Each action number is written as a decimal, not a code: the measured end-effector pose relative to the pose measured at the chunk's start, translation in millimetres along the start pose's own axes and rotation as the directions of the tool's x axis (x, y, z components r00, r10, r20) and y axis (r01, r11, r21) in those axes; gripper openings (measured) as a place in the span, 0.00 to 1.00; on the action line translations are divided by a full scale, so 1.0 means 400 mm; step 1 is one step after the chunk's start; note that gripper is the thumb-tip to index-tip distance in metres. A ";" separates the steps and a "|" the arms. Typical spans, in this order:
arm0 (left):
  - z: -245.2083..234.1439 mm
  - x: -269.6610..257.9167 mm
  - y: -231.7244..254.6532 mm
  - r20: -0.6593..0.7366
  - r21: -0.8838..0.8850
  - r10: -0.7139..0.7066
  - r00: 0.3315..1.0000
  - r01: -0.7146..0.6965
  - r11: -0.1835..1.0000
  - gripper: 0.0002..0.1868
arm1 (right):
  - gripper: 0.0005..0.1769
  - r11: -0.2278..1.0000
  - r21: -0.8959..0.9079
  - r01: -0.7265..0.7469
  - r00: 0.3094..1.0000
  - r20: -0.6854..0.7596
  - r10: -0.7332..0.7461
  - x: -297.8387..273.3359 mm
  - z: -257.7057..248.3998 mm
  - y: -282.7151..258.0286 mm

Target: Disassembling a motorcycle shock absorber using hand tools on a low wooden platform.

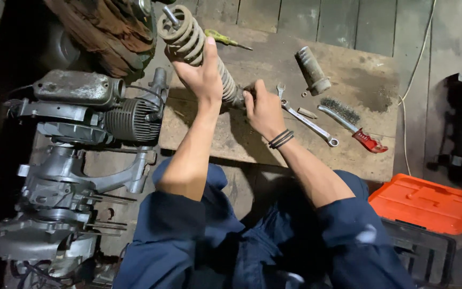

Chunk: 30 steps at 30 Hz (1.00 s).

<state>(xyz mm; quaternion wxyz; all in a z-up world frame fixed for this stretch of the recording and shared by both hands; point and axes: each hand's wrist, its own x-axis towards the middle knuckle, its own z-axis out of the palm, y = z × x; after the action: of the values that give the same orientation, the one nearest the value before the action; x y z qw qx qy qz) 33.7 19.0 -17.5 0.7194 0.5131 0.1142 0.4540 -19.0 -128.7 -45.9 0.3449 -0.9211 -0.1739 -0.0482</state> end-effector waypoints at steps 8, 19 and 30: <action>-0.015 0.030 0.069 0.217 0.051 -0.030 0.976 0.020 0.999 0.28 | 0.11 0.998 0.059 -0.026 0.999 0.023 0.025 0.012 0.017 0.021; 0.033 -0.027 0.039 0.043 0.258 0.069 0.997 -0.078 0.963 0.30 | 0.14 1.000 -0.021 -0.011 0.999 0.031 0.011 -0.029 0.024 0.010; 0.058 -0.063 0.051 -0.146 0.288 0.136 0.980 -0.090 0.954 0.35 | 0.14 0.998 0.035 -0.059 0.998 0.035 0.057 -0.048 0.052 0.005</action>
<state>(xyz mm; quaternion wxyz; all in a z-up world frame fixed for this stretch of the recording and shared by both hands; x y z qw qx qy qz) 23.3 -14.0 2.3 0.6008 0.5762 0.2063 0.5143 -36.8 -121.9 -67.0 0.3597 -0.9201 -0.1538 -0.0191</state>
